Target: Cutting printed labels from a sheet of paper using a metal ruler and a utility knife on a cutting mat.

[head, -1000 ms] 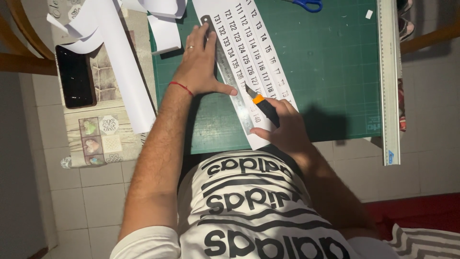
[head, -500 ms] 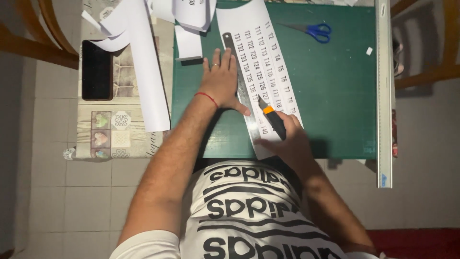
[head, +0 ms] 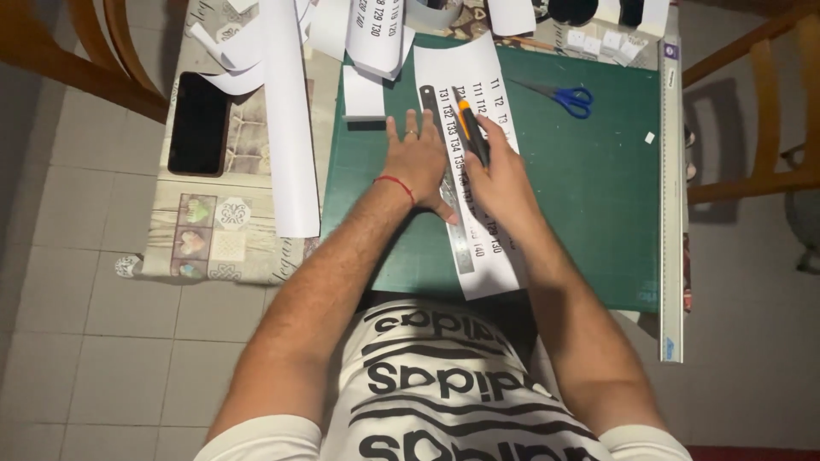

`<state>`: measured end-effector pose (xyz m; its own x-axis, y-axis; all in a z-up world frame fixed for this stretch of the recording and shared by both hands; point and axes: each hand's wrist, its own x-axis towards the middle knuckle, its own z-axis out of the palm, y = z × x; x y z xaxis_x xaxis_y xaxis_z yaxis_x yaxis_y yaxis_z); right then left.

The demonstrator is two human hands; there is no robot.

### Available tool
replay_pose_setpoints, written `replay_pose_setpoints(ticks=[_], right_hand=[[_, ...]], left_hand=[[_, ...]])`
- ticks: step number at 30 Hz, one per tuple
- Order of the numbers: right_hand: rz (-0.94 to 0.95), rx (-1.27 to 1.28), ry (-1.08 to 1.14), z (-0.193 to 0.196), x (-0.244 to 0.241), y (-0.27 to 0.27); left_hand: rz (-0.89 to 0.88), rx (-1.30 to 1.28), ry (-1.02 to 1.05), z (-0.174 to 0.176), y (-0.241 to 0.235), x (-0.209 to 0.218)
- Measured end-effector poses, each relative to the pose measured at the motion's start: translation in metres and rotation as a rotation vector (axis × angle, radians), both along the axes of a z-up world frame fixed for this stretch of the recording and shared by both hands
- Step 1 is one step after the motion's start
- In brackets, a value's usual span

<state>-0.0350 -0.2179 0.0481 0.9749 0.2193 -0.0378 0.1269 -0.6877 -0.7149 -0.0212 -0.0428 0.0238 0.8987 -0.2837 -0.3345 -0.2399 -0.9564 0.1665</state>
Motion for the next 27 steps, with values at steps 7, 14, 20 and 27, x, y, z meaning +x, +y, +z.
replay_pose_setpoints(ticks=[7, 14, 20, 27], right_hand=[[-0.02, -0.07, 0.041, -0.034, 0.052, 0.019], [-0.059, -0.128, 0.081, -0.04, 0.061, 0.02], [-0.038, -0.102, 0.066, -0.036, 0.062, 0.02], [-0.038, -0.06, 0.017, -0.028, 0.058, 0.028]], left_hand=[[0.011, -0.023, 0.009, -0.005, 0.002, 0.001], [0.014, -0.052, 0.034, 0.013, 0.006, -0.007], [0.0, -0.046, 0.007, 0.005, 0.006, -0.006], [-0.007, -0.049, -0.035, -0.004, 0.006, -0.003]])
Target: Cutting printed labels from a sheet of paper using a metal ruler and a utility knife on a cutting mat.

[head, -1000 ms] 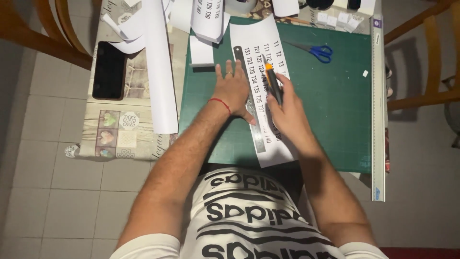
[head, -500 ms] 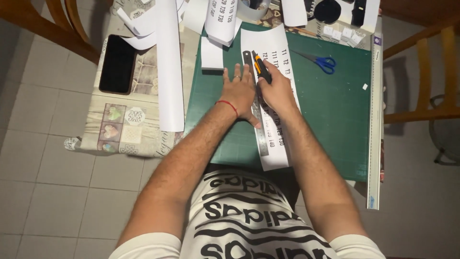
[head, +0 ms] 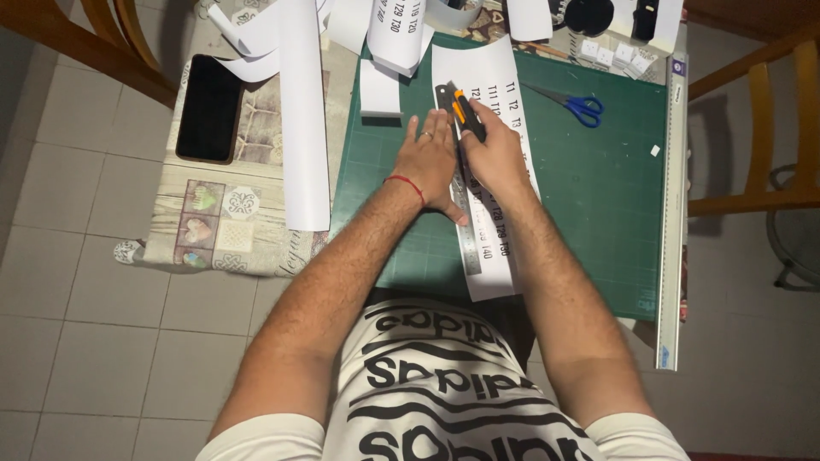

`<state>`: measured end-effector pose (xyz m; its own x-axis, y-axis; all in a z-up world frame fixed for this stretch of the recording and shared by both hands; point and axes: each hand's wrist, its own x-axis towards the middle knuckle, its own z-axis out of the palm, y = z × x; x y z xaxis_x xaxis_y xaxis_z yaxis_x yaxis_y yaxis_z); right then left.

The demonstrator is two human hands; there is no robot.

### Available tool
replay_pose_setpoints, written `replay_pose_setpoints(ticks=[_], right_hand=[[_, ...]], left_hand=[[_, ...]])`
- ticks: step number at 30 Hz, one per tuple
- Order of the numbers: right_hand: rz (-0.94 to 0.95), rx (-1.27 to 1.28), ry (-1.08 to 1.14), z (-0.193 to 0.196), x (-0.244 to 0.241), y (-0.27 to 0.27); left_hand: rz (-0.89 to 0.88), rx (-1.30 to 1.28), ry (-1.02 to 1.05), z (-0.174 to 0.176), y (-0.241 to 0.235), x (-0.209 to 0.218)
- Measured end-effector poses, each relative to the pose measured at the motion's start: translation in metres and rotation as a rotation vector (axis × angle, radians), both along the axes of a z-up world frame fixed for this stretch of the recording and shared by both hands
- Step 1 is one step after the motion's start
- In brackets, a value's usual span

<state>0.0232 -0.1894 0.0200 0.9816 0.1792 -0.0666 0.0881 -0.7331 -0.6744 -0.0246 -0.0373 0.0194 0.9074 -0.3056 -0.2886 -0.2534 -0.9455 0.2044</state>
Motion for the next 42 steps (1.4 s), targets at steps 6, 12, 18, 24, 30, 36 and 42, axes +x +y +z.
replay_pose_setpoints(ticks=[6, 12, 18, 24, 30, 36, 42], right_hand=[[-0.022, 0.002, 0.006, -0.004, 0.001, -0.005], [-0.011, 0.023, 0.002, -0.007, 0.0, -0.004], [0.01, 0.002, 0.018, -0.005, 0.002, -0.002], [0.038, -0.017, 0.024, -0.004, 0.01, 0.003], [0.092, -0.087, 0.055, 0.025, 0.0, 0.015], [0.109, -0.103, 0.086, 0.04, -0.017, 0.012], [0.131, -0.086, 0.125, 0.052, -0.039, 0.006]], left_hand=[[-0.005, -0.006, 0.008, -0.002, 0.001, 0.0], [-0.01, 0.008, 0.005, -0.006, 0.001, 0.001], [-0.011, -0.005, -0.004, -0.014, 0.001, 0.005], [-0.019, 0.014, -0.016, -0.016, -0.002, 0.005], [-0.023, 0.029, 0.015, -0.014, -0.003, 0.007], [-0.038, 0.047, 0.004, -0.017, -0.004, 0.007], [-0.03, 0.041, -0.013, -0.03, -0.006, 0.013]])
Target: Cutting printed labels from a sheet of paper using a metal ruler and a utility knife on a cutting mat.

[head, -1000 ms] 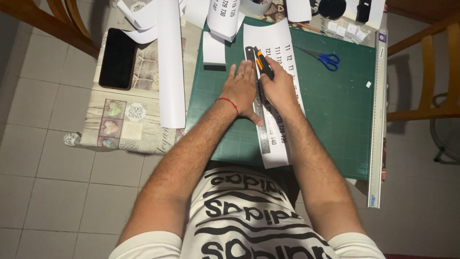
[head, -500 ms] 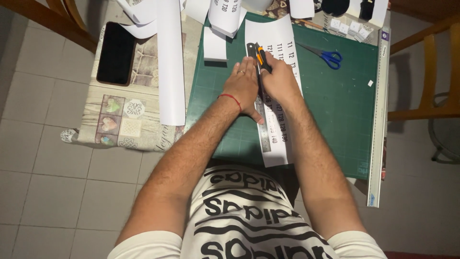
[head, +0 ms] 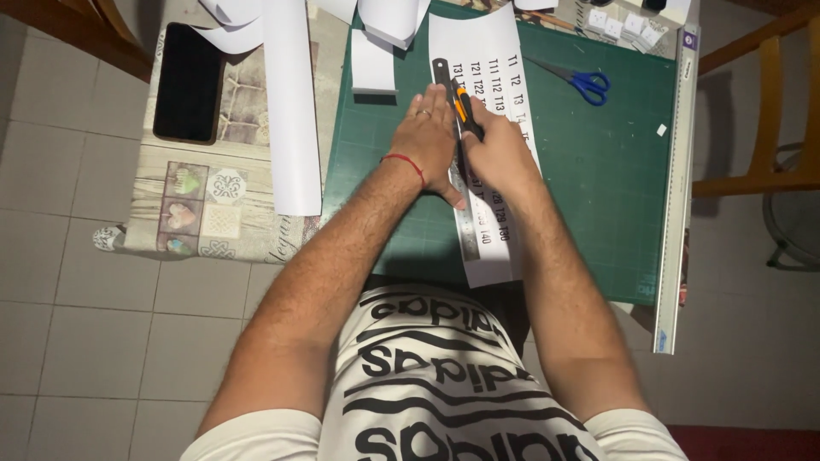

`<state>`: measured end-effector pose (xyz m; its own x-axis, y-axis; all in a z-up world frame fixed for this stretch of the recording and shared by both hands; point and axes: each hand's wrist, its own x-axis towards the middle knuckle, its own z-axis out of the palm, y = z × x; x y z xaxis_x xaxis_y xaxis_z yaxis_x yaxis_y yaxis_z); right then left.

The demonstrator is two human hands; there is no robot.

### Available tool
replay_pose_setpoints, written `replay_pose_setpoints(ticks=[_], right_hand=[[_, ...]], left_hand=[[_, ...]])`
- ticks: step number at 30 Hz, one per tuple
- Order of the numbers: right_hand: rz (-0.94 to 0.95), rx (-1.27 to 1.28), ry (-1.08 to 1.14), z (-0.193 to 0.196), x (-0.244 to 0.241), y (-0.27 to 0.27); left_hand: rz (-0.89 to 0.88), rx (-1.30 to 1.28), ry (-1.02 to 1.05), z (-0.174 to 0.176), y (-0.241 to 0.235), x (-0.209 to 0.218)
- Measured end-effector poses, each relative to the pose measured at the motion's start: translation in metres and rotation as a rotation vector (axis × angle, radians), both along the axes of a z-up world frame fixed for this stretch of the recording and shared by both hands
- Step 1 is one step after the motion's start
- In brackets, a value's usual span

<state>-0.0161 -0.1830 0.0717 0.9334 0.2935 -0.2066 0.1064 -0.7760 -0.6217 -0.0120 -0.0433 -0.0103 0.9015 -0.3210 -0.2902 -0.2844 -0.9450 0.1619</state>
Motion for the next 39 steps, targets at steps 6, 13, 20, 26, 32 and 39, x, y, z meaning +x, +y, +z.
replay_pose_setpoints(ticks=[6, 13, 20, 26, 32, 39], right_hand=[[-0.064, -0.046, 0.089, -0.016, -0.011, -0.015], [-0.053, -0.04, 0.108, -0.004, -0.039, -0.025], [-0.067, -0.052, 0.178, 0.009, -0.068, -0.032], [-0.067, -0.1, 0.208, -0.003, -0.083, -0.046], [-0.002, -0.036, 0.155, -0.02, -0.098, -0.064], [-0.133, -0.112, 0.33, 0.021, -0.121, -0.051]], left_hand=[[-0.077, 0.077, 0.085, -0.013, 0.001, 0.014], [-0.074, 0.099, 0.095, -0.005, 0.001, 0.013], [-0.046, 0.065, 0.093, -0.01, 0.002, 0.01], [-0.022, 0.033, 0.066, -0.005, 0.004, 0.007], [-0.024, 0.039, 0.069, -0.007, 0.004, 0.006], [-0.018, 0.001, 0.096, 0.005, 0.007, 0.002]])
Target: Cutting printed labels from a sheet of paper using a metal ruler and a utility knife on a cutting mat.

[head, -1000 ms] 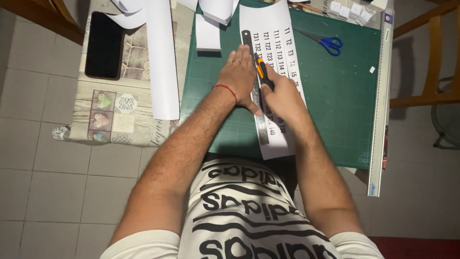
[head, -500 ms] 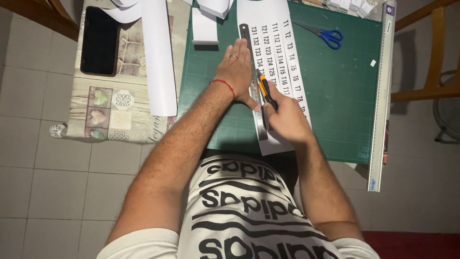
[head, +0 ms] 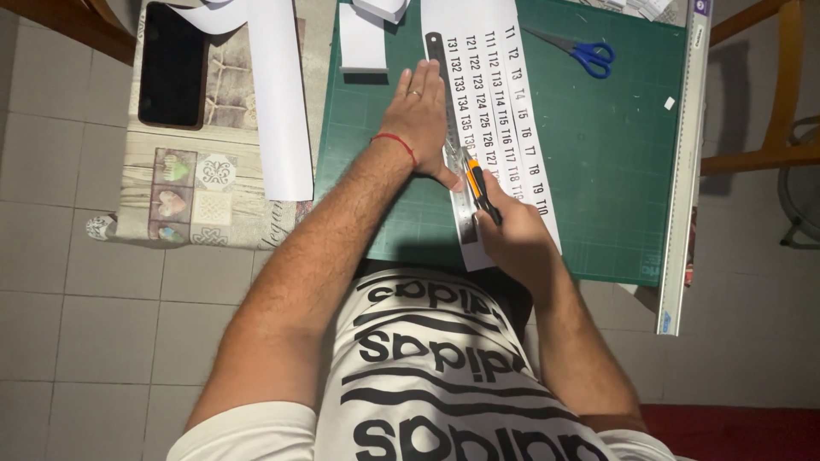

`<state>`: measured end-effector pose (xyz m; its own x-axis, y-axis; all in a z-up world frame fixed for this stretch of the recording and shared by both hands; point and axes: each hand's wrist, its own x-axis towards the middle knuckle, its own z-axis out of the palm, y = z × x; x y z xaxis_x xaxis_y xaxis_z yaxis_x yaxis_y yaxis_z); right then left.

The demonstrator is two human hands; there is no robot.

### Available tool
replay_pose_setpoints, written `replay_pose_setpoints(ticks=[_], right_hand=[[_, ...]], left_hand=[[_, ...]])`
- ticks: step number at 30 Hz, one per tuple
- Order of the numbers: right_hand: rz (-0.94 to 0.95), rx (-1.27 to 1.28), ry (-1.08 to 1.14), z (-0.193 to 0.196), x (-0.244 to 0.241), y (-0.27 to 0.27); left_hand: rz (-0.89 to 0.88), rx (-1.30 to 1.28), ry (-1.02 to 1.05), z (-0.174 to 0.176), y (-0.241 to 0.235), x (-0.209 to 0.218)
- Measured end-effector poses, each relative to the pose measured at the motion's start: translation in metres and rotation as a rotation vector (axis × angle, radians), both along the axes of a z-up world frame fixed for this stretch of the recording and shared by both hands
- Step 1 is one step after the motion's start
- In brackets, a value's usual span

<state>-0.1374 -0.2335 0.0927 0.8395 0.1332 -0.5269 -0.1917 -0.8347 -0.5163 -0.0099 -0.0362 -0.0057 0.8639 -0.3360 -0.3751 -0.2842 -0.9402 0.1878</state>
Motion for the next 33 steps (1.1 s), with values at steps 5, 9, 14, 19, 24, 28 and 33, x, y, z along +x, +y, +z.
replay_pose_setpoints(ticks=[5, 9, 14, 19, 24, 28, 33], right_hand=[[0.155, 0.063, -0.323, -0.047, -0.025, -0.031], [0.305, 0.162, -0.533, -0.064, -0.044, -0.047], [0.202, 0.162, -0.249, -0.035, -0.058, -0.04], [0.153, 0.093, -0.116, -0.039, -0.076, -0.051], [0.034, -0.074, 0.163, 0.002, -0.091, -0.041], [0.13, 0.005, 0.051, 0.0, -0.109, -0.054], [0.108, 0.131, 0.044, -0.007, -0.122, -0.067]], left_hand=[[-0.025, 0.052, 0.044, 0.008, -0.001, 0.001], [-0.027, 0.06, 0.007, -0.002, -0.002, 0.001], [-0.044, 0.071, 0.039, 0.01, 0.0, -0.001], [-0.046, 0.066, 0.017, 0.002, 0.0, 0.002], [-0.036, 0.064, 0.024, 0.001, 0.0, 0.002], [-0.032, 0.072, 0.021, -0.001, 0.0, 0.003], [-0.031, 0.08, 0.031, 0.0, 0.0, 0.001]])
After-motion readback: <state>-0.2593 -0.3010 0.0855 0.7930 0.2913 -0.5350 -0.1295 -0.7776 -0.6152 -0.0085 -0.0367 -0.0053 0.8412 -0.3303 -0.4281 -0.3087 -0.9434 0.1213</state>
